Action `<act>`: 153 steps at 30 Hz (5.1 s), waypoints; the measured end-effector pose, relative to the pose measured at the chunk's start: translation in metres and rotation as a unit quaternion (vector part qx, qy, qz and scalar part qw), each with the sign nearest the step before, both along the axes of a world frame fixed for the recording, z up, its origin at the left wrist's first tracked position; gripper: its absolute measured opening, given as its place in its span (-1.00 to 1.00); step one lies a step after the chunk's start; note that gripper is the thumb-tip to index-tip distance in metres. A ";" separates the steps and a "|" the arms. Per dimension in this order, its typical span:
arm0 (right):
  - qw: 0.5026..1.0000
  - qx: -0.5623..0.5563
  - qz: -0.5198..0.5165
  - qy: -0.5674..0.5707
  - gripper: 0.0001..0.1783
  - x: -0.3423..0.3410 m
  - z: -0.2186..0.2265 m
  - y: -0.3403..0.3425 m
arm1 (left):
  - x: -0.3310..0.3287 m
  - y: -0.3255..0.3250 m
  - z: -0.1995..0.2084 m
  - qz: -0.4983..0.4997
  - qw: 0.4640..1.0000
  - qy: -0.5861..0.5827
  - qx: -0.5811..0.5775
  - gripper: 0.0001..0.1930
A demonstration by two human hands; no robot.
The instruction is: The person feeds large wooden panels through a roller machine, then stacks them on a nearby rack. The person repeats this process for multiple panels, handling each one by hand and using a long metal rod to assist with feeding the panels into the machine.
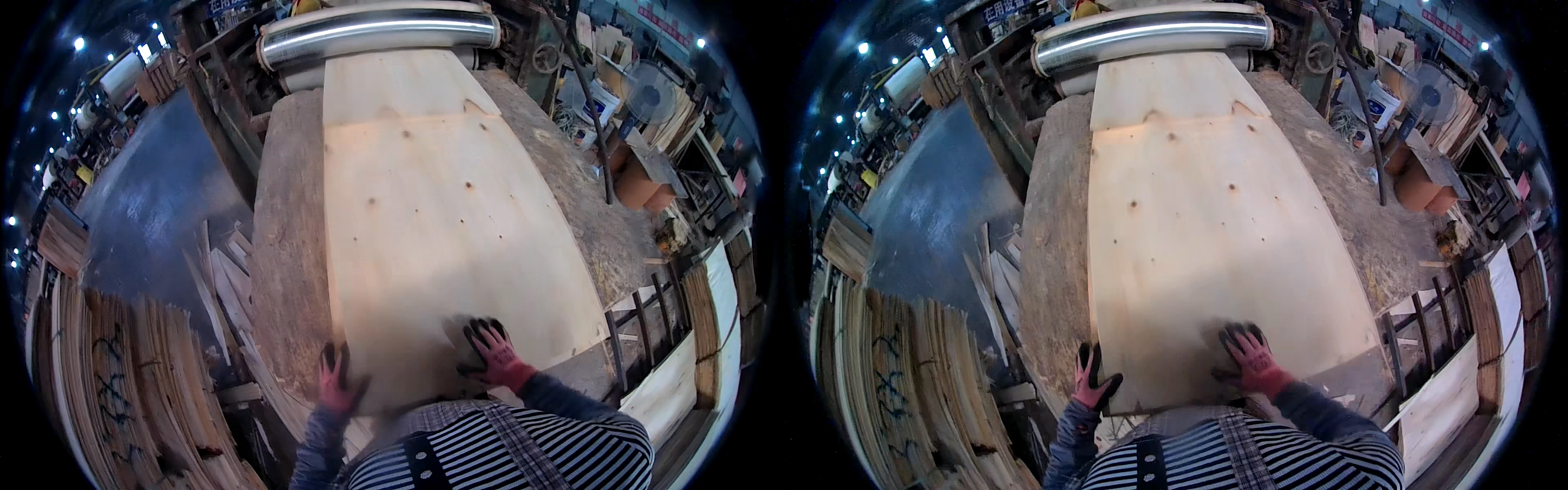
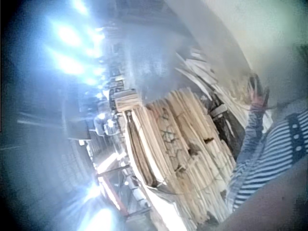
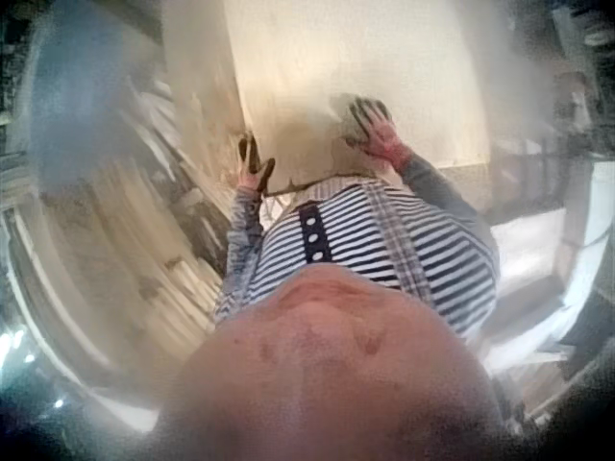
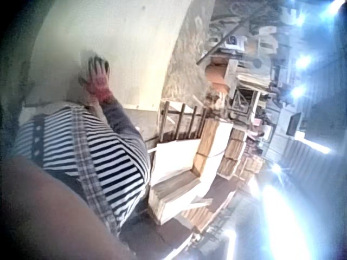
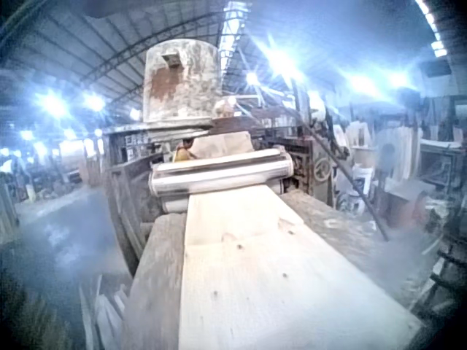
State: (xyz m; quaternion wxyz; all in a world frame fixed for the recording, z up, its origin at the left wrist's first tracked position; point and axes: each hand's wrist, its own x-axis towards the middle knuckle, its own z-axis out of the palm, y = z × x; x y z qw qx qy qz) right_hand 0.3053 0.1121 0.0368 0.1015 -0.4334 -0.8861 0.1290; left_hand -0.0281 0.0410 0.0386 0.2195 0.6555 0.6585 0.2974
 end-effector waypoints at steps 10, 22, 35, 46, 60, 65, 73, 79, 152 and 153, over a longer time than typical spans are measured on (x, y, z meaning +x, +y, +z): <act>0.979 0.112 -0.144 0.090 -0.27 0.029 0.044 -0.105 | 0.035 -0.036 0.159 0.022 0.819 -0.571 -0.044 -0.42; 0.996 0.063 -0.058 0.026 -0.41 -0.033 0.077 0.006 | 0.003 -0.039 -0.076 0.127 0.988 0.004 -0.091 -0.37; 0.982 0.149 -0.106 0.051 -0.40 -0.098 -0.015 0.274 | 0.037 -0.014 0.038 0.318 0.899 -0.177 -0.244 -0.51; 0.996 0.079 0.001 0.042 -0.30 -0.065 0.012 0.088 | -0.012 -0.022 -0.057 0.273 0.933 -0.188 -0.143 -0.53; 0.993 0.003 -0.121 0.013 -0.21 0.002 -0.003 -0.081 | 0.012 0.002 0.106 -0.051 0.859 -0.491 -0.134 -0.71; 0.983 0.060 -0.150 0.083 -0.42 -0.002 0.073 -0.132 | -0.016 -0.055 0.127 0.008 0.798 -0.588 -0.135 -0.64; 0.992 0.029 -0.120 0.000 -0.43 -0.025 0.070 -0.031 | -0.053 -0.036 -0.073 0.013 0.984 -0.175 -0.001 -0.52; 0.988 0.127 -0.082 0.023 -0.46 -0.038 0.033 0.104 | -0.004 -0.037 -0.121 0.168 0.948 -0.261 -0.072 -0.28; 0.974 0.218 -0.050 0.042 -0.34 -0.121 -0.009 0.242 | -0.002 -0.009 -0.076 0.216 0.961 -0.127 -0.118 -0.49; 0.981 0.182 -0.024 0.057 -0.35 -0.117 -0.002 0.216 | -0.002 -0.009 -0.079 0.222 0.963 -0.102 -0.112 -0.50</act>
